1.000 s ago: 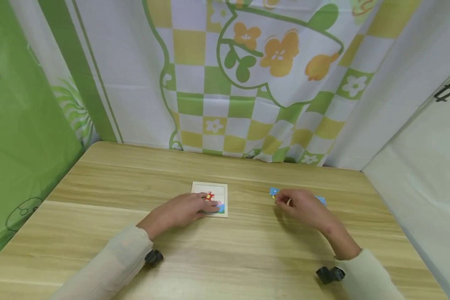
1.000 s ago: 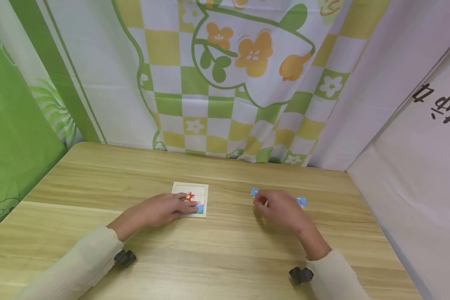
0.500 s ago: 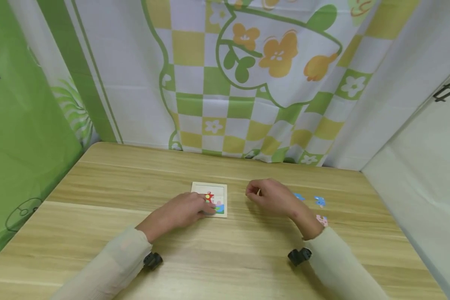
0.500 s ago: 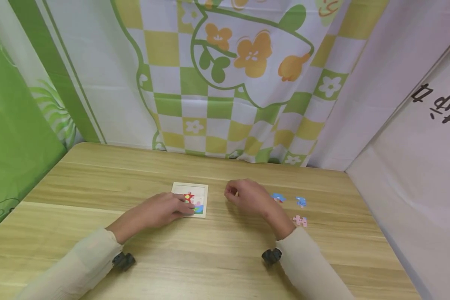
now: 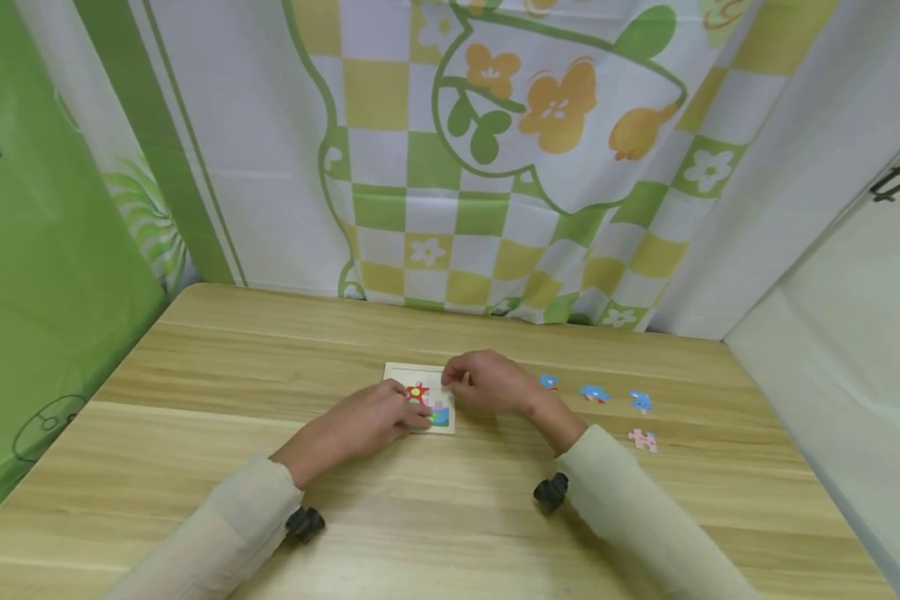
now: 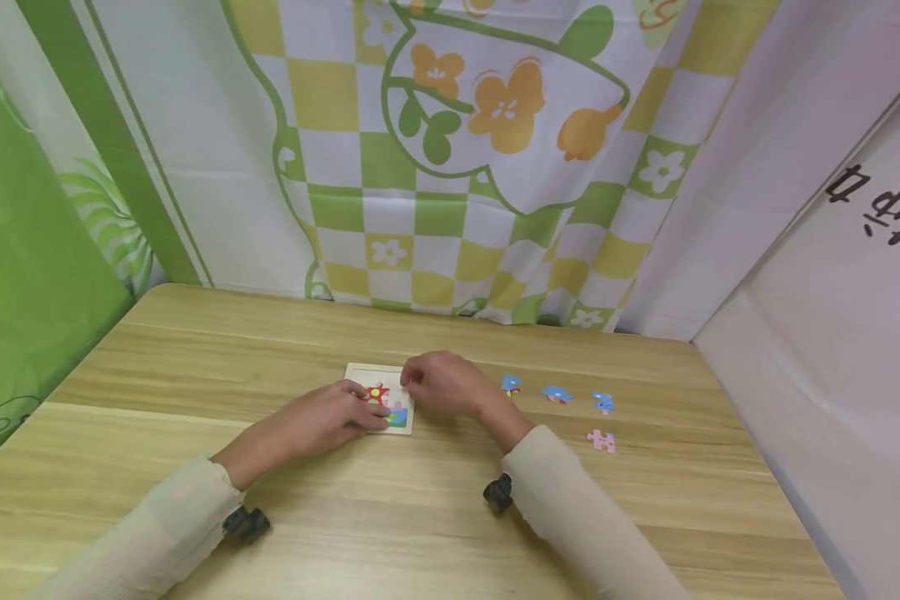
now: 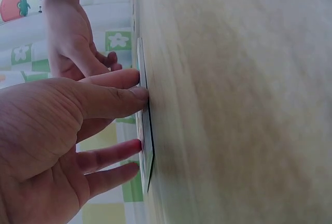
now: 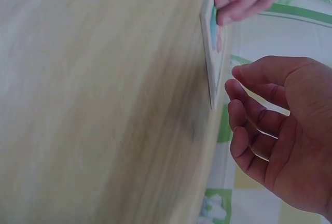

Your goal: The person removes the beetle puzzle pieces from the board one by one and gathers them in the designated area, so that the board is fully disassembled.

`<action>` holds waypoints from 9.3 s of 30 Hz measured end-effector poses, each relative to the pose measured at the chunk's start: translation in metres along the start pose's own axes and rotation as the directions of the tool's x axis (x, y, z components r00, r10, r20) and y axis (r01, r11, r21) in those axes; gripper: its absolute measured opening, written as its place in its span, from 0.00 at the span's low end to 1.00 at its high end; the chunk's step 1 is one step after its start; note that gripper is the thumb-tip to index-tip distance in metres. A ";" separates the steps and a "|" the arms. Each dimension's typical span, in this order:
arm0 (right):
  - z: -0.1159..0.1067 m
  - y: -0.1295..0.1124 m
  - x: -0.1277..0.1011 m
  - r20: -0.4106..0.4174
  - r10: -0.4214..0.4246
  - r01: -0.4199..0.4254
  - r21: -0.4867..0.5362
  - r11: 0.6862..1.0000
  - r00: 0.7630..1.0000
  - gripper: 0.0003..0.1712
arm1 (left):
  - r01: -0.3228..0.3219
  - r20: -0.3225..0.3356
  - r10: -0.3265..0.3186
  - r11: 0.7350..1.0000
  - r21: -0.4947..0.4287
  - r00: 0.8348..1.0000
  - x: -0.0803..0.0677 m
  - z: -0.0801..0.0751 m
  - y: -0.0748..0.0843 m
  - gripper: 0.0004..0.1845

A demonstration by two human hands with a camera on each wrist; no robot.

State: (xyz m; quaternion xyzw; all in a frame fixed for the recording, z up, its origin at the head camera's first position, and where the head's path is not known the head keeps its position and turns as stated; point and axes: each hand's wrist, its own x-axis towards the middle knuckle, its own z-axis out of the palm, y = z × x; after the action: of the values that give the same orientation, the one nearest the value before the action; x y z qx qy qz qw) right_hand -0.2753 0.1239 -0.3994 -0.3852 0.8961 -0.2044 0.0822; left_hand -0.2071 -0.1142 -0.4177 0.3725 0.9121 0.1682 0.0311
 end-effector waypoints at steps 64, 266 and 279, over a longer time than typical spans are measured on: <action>0.020 -0.021 0.017 -0.105 0.080 -0.063 0.154 0.986 0.991 0.08 | -0.044 0.049 0.050 0.992 -0.121 0.998 0.005 -0.006 -0.007 0.13; -0.006 0.003 -0.015 -0.003 0.013 -0.013 0.161 0.987 1.000 0.11 | -0.087 0.077 0.074 0.981 0.172 0.994 -0.004 -0.007 0.005 0.20; 0.018 -0.004 0.027 0.064 -0.028 0.023 0.089 0.996 0.998 0.14 | -0.126 0.042 0.121 0.981 0.149 0.992 -0.007 -0.007 0.001 0.21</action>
State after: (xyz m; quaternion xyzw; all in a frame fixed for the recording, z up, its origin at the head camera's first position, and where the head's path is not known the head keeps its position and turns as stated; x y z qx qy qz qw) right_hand -0.2852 0.0965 -0.4136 -0.3991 0.8781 -0.2322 0.1255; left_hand -0.2030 -0.1199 -0.4116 0.4324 0.8968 0.0939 0.0072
